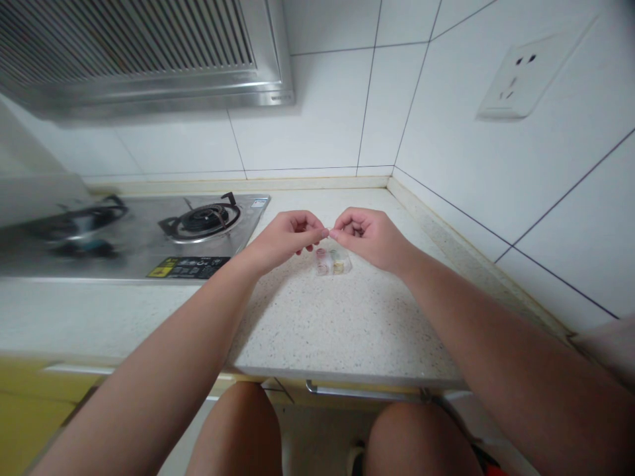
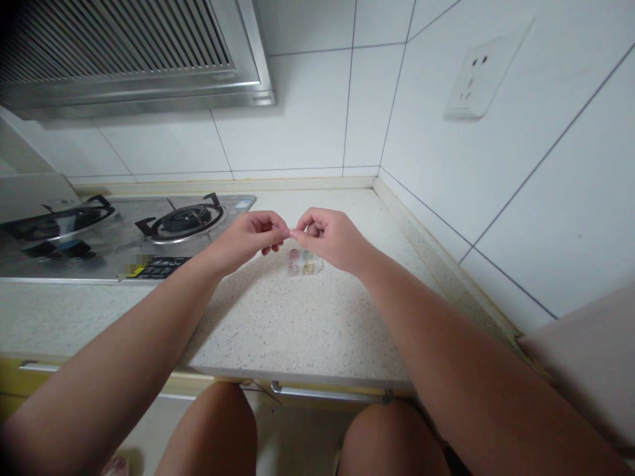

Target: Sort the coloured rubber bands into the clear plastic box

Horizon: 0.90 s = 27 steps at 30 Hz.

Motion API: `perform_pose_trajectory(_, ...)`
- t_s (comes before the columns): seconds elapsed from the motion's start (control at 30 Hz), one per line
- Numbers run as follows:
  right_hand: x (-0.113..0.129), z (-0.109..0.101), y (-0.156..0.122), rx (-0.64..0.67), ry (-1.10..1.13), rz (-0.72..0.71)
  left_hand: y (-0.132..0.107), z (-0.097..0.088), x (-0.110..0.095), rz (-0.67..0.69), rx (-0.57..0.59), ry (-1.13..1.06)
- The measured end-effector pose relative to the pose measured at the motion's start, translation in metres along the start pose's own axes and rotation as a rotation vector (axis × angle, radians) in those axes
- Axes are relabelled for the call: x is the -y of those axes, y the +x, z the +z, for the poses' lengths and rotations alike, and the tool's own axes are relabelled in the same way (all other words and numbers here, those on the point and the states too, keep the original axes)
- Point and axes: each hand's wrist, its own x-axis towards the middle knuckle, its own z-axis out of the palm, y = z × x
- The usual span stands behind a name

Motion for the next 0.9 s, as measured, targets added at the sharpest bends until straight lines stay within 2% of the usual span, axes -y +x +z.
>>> perform_pose_trajectory(0.9,0.0000,0.0007,-0.0003,0.000,-0.080,0.019,0.0008,0.0006,0.0039,-0.013,0.034,0.000)
